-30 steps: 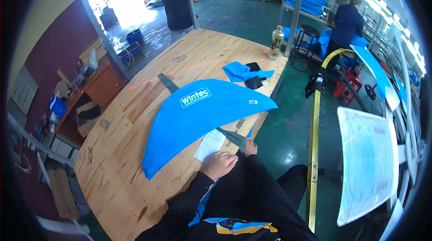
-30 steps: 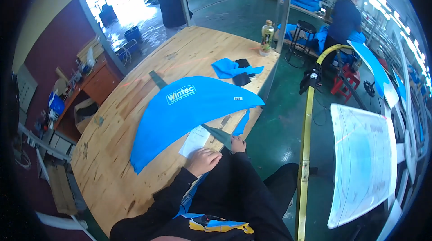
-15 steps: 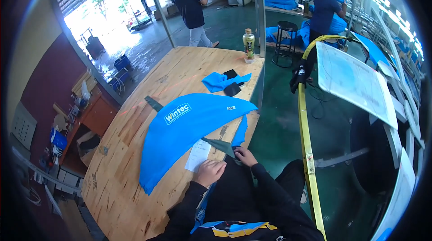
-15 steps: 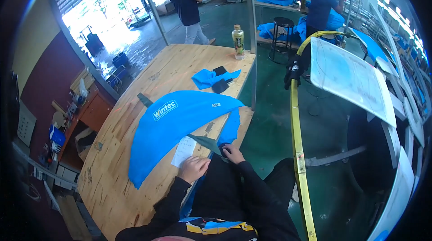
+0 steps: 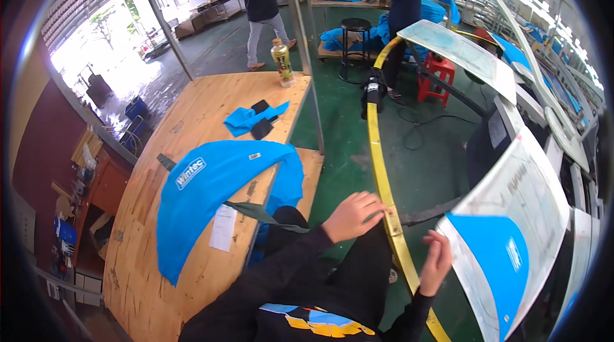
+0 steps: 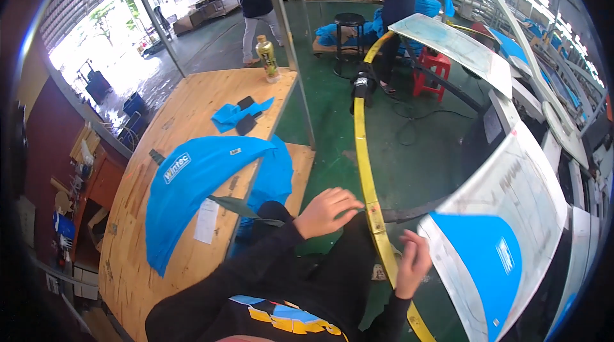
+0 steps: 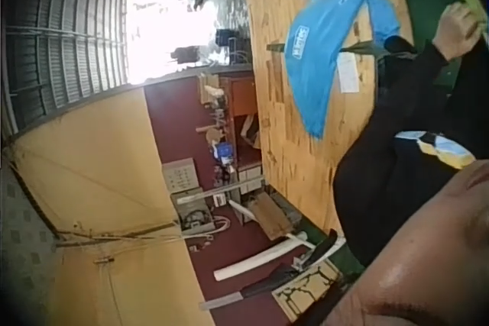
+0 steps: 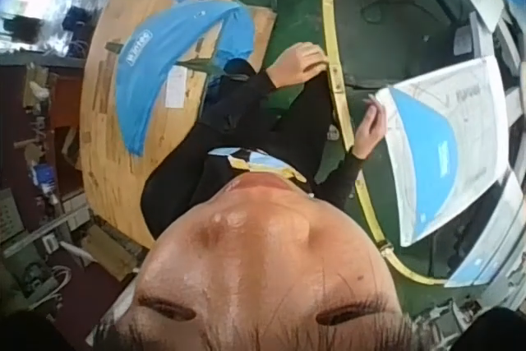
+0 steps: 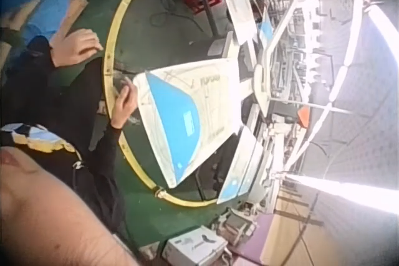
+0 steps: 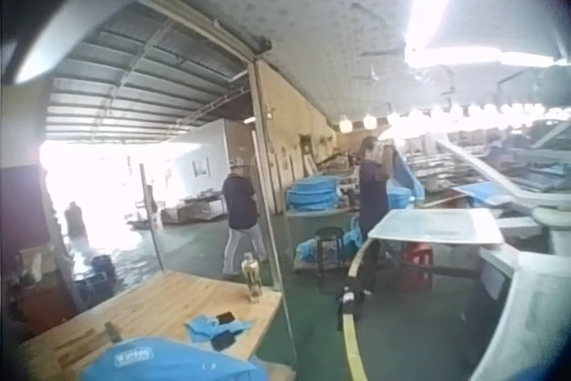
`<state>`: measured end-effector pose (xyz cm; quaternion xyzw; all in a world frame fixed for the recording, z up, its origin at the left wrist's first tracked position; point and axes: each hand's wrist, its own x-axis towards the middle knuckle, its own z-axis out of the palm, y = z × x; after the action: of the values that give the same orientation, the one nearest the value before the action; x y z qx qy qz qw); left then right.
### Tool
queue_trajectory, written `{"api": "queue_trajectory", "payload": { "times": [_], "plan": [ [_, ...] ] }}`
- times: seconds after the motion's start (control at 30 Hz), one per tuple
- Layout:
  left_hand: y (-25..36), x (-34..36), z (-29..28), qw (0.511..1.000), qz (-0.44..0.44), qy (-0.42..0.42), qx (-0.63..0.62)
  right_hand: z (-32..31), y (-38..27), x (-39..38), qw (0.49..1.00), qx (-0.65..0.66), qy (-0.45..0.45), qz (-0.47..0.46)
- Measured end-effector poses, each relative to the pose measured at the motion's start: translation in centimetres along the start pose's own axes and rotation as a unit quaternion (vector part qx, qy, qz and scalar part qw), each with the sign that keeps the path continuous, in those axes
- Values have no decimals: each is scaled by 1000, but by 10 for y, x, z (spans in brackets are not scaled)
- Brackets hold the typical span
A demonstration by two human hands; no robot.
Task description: Placing and aligning blue fabric panels onto the stations of a screen printing carousel.
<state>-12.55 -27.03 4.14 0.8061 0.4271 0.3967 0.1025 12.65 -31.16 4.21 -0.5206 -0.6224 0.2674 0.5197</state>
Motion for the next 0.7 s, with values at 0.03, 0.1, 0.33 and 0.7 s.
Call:
{"api": "queue_trajectory", "payload": {
  "times": [0.03, 0.1, 0.33, 0.7],
  "plan": [
    [-2, 22, 19, 1000, 27, -7, -1, -24, 9, 0, 998, -20, 52, 17],
    [-10, 66, 59, 996, 75, -13, -37, -79, 30, -4, 976, -169, 135, 7],
    [-69, 165, 179, 990, 33, -102, 87, -184, 105, -48, 699, -651, 176, 238],
    [-96, 201, 197, 991, -43, -21, 128, -175, 104, -32, 778, -546, 256, 178]
  ]
}}
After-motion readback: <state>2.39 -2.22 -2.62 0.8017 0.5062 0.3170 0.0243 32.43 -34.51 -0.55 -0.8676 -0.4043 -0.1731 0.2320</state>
